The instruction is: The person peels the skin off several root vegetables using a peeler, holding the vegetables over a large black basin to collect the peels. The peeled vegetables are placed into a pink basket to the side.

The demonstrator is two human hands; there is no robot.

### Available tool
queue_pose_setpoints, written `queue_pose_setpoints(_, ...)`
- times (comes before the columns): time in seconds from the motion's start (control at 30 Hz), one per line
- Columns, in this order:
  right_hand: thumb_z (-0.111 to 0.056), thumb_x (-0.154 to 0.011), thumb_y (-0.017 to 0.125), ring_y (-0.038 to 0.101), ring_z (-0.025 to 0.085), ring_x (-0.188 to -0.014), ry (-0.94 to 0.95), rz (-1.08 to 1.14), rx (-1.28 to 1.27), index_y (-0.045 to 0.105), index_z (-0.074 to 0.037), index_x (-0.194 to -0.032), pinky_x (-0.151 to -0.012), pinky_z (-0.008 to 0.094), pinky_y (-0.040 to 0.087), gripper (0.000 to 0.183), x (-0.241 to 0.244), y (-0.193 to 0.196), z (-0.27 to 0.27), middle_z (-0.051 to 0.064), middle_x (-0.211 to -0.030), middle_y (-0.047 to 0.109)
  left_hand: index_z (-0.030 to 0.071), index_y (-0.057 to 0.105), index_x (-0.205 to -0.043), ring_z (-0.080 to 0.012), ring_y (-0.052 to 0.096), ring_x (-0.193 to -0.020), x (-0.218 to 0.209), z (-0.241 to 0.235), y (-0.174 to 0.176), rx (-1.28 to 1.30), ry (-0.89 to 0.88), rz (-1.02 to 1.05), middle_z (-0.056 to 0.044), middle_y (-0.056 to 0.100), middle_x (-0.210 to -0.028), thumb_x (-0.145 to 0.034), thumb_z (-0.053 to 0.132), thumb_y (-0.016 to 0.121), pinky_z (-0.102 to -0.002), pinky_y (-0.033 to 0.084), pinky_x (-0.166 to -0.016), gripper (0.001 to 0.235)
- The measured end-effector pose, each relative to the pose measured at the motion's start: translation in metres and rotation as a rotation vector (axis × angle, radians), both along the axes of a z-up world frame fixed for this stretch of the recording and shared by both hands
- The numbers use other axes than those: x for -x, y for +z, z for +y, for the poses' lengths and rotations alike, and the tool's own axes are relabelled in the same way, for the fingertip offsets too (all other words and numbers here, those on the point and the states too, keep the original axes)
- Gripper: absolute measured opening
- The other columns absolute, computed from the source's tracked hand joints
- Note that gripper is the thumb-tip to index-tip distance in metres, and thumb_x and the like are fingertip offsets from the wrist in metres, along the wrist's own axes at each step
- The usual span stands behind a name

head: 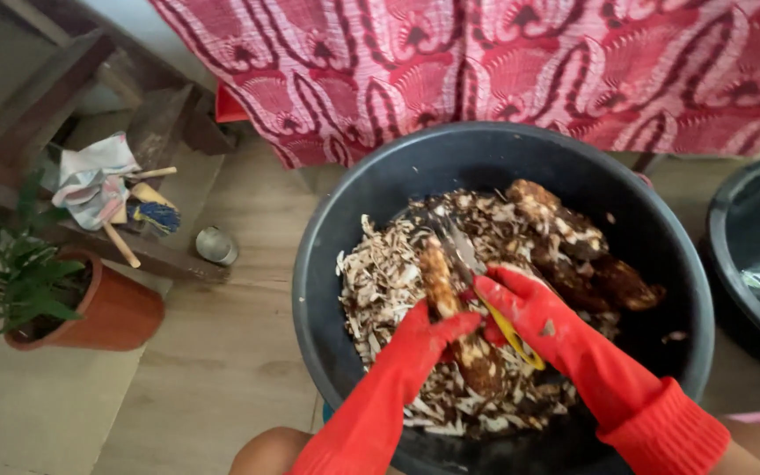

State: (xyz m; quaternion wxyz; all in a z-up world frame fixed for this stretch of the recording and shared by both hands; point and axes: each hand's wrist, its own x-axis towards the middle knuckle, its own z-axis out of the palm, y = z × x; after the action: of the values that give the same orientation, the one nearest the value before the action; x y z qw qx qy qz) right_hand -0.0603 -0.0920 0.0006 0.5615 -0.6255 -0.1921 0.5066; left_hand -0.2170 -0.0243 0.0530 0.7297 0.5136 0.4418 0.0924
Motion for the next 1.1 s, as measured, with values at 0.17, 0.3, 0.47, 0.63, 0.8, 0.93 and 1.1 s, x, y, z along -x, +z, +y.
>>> queue_pose_setpoints(0.17, -0.033, -0.104, 0.058, 0.045, 0.021, -0.040, 0.103, -0.374, 0.164, 0.061, -0.003, -0.090, -0.040, 0.034, 0.039, 0.033, -0.004, 0.008, 0.002, 0.015, -0.065, 0.064, 0.017, 0.059, -0.138, -0.0219, 0.067, -0.106, 0.013, 0.012, 0.003, -0.068, -0.052, 0.281, -0.005, 0.073, -0.121, -0.078, 0.028, 0.078, -0.038, 0.051, -0.095, 0.065)
queue_pose_setpoints(0.3, -0.032, -0.105, 0.056, 0.054, 0.022, -0.046, 0.183, -0.462, 0.103, 0.057, -0.005, -0.087, -0.049, 0.035, 0.045, 0.032, -0.013, -0.008, -0.010, 0.013, -0.058, 0.059, 0.019, 0.042, -0.154, -0.0263, 0.066, -0.107, 0.016, 0.019, -0.013, -0.040, -0.008, 0.216, -0.010, 0.070, -0.126, -0.081, 0.020, 0.071, -0.042, 0.053, -0.093, 0.078)
queue_pose_setpoints(0.47, -0.058, -0.087, 0.065, 0.055, 0.026, -0.138, 0.324, -1.219, 0.258, 0.062, -0.017, -0.139, -0.116, 0.035, 0.041, 0.066, -0.052, -0.058, -0.013, 0.010, -0.141, 0.064, 0.023, 0.053, -0.144, -0.0180, 0.063, -0.099, 0.020, 0.026, -0.037, -0.183, -0.023, 0.170, -0.002, 0.070, -0.116, -0.075, 0.028, 0.064, -0.032, 0.048, -0.088, 0.071)
queue_pose_setpoints(0.63, -0.047, -0.089, 0.068, 0.073, 0.035, -0.102, 0.281, -1.722, -0.130, 0.067, -0.023, -0.130, -0.073, 0.050, 0.060, 0.047, -0.065, -0.098, -0.012, 0.001, -0.129, 0.072, 0.022, 0.039, -0.156, -0.0255, 0.066, -0.111, 0.025, 0.018, 0.017, -0.002, -0.114, 0.191, -0.008, 0.066, -0.138, -0.091, 0.024, 0.064, -0.042, 0.055, -0.100, 0.069)
queue_pose_setpoints(0.8, -0.038, -0.094, 0.068, 0.075, 0.030, -0.078, 0.248, -1.616, -0.336, 0.074, -0.013, -0.109, -0.066, 0.044, 0.058, 0.030, -0.056, -0.099, 0.001, 0.004, -0.097, 0.077, 0.017, 0.051, -0.148, -0.0194, 0.066, -0.112, 0.039, 0.014, -0.023, -0.096, -0.109, 0.157, -0.003, 0.071, -0.130, -0.083, 0.024, 0.065, -0.034, 0.050, -0.099, 0.067)
queue_pose_setpoints(0.93, -0.053, -0.094, 0.060, 0.066, 0.044, -0.075, 0.291, -1.642, 0.113, 0.056, -0.021, -0.084, -0.060, 0.055, 0.048, 0.034, -0.102, -0.145, 0.018, 0.010, -0.078, 0.067, 0.013, 0.049, -0.148, -0.0165, 0.061, -0.111, 0.043, 0.028, -0.040, -0.188, -0.109, -0.114, -0.004, 0.066, -0.128, -0.072, 0.028, 0.074, -0.034, 0.050, -0.094, 0.081)
queue_pose_setpoints(1.1, -0.065, -0.093, 0.050, 0.057, 0.034, -0.134, 0.318, -1.330, 0.323, 0.059, -0.019, -0.142, -0.109, 0.041, 0.046, 0.069, -0.081, -0.124, 0.010, 0.013, -0.145, 0.061, 0.008, 0.056, -0.144, -0.0223, 0.069, -0.076, 0.033, 0.027, -0.022, 0.146, 0.145, -0.161, -0.013, 0.069, -0.095, -0.080, 0.016, 0.073, -0.038, 0.058, -0.071, 0.067)
